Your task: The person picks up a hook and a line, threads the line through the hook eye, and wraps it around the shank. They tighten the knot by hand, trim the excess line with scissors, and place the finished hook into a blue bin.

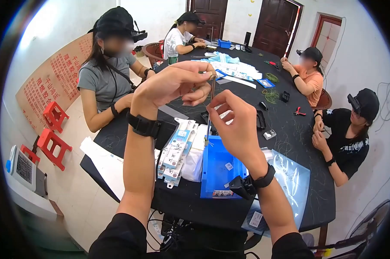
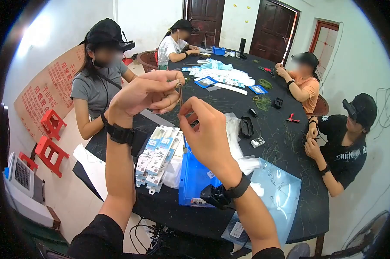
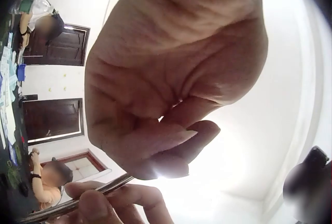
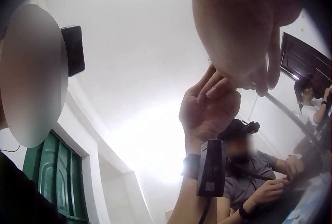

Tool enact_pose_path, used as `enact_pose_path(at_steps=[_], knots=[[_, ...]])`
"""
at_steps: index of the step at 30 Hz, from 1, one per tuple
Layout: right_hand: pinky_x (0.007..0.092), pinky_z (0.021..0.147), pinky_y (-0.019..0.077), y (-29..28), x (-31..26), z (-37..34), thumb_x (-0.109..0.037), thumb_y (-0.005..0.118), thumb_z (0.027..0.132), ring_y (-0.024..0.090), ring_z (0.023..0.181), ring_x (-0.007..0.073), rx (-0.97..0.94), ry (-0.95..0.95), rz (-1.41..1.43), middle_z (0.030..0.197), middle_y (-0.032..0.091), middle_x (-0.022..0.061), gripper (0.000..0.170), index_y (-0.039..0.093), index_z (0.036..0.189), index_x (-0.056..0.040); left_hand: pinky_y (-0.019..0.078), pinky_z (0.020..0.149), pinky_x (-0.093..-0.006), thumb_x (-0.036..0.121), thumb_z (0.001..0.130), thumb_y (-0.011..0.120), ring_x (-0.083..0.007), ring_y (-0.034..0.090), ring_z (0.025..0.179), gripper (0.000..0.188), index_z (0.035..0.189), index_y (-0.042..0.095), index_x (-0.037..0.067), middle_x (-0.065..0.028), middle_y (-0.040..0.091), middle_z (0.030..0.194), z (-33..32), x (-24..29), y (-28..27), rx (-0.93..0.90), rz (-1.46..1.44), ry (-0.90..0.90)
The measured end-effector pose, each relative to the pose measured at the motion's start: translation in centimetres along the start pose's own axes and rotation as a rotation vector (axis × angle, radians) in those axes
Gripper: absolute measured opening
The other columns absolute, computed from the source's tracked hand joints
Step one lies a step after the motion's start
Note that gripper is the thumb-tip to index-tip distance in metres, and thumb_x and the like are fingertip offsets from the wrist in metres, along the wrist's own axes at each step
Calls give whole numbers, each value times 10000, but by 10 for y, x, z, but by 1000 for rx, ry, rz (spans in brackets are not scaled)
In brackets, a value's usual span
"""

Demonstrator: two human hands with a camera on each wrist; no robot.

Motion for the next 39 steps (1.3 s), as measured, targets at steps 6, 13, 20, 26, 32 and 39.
enact_pose_path(at_steps=[6, 13, 20, 26, 32, 39], knots=[[319, 598, 558, 0, 1, 0, 32, 687, 883, 719, 747, 198, 0, -2, 1, 891, 702, 110, 102, 618, 949, -2, 354, 480, -232, 238, 1128, 452, -115, 465, 523, 201, 1142, 533, 54, -3, 470, 589, -2, -1, 0, 23, 15, -25], [321, 590, 556, 0, -1, 0, 29, 690, 888, 720, 738, 201, -9, -4, 1, 888, 700, 113, 96, 617, 945, 1, 355, 478, -231, 222, 1122, 458, -118, 473, 527, 192, 1146, 537, 49, -2, 463, 578, 1, 0, 0, -68, -50, 25], [322, 590, 557, 0, -1, 0, 33, 690, 887, 720, 737, 198, -5, -14, 2, 890, 702, 111, 98, 617, 945, 2, 356, 469, -234, 219, 1117, 467, -120, 476, 525, 199, 1160, 545, 41, -5, 463, 574, 1, -1, 0, -63, -61, 22], [321, 596, 559, 0, -2, 0, 31, 693, 887, 717, 739, 200, -14, -13, -12, 897, 700, 113, 103, 618, 952, 3, 366, 465, -227, 227, 1121, 466, -120, 500, 550, 193, 1155, 530, 49, 1, 463, 575, 0, -3, -2, -55, -40, 5], [319, 595, 561, 0, -1, 0, 29, 697, 883, 717, 743, 198, -12, -9, -7, 899, 699, 115, 110, 619, 956, 4, 373, 462, -215, 255, 1129, 464, -107, 507, 567, 205, 1184, 511, 63, 15, 452, 580, -1, -7, -4, -66, -7, -22], [314, 590, 562, 0, 0, 0, 30, 698, 881, 720, 749, 193, -19, -3, -2, 897, 698, 114, 109, 621, 953, 5, 374, 465, -210, 284, 1136, 456, -101, 496, 559, 231, 1217, 497, 71, 30, 435, 597, -4, -4, 1, -51, 73, -15]])
Point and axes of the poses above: each hand's wrist, its own z-axis towards the middle knuckle, its own y-axis out of the palm, x = y × z, the point moved 9 cm from there along z, towards the middle knuckle
